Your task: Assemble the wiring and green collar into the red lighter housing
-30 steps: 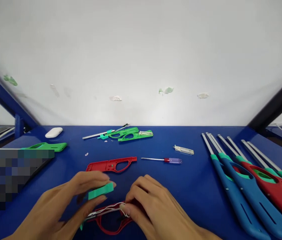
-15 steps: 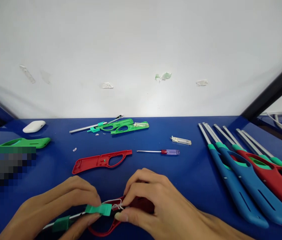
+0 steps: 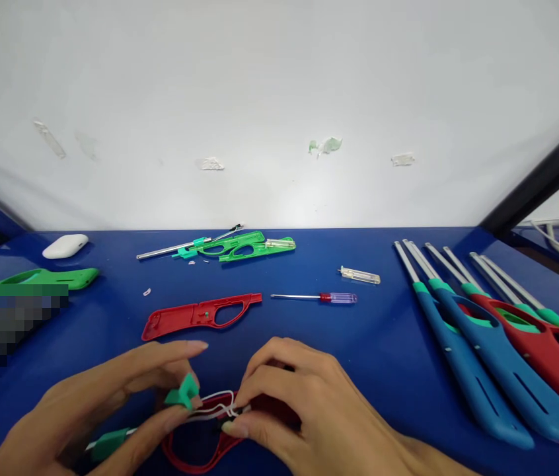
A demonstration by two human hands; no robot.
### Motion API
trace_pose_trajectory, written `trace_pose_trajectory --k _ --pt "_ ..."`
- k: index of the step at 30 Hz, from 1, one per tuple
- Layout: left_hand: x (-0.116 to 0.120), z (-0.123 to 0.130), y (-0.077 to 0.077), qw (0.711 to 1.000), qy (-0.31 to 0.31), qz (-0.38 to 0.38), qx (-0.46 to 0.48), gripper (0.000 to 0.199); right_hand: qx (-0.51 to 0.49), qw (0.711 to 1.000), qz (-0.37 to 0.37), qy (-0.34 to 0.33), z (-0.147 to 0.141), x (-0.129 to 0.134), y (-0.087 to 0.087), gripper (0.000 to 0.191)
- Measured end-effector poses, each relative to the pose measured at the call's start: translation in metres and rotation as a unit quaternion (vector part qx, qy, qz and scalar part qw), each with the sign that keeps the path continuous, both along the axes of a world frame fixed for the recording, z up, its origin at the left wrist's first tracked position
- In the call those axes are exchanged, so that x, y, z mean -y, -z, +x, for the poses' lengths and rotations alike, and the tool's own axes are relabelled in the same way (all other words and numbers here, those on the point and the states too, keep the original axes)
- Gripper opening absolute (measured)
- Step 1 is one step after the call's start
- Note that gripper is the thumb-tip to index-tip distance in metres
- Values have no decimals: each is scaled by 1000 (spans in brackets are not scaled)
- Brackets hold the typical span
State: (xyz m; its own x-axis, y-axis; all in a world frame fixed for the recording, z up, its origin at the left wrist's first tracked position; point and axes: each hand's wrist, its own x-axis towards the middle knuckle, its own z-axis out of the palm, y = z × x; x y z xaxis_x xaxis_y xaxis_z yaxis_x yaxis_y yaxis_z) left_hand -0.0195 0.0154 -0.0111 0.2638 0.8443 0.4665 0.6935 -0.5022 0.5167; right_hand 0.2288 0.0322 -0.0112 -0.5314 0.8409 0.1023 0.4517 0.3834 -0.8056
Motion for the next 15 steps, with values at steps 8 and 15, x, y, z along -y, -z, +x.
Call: trace_pose_trajectory --k 8,15 --pt "-5 -1 -8 999 27 0 25 13 -13 999 45 0 1 2 2 3" --pt "-9 -3 -7 994 62 -78 47 6 -15 998 62 29 -1 2 -4 3"
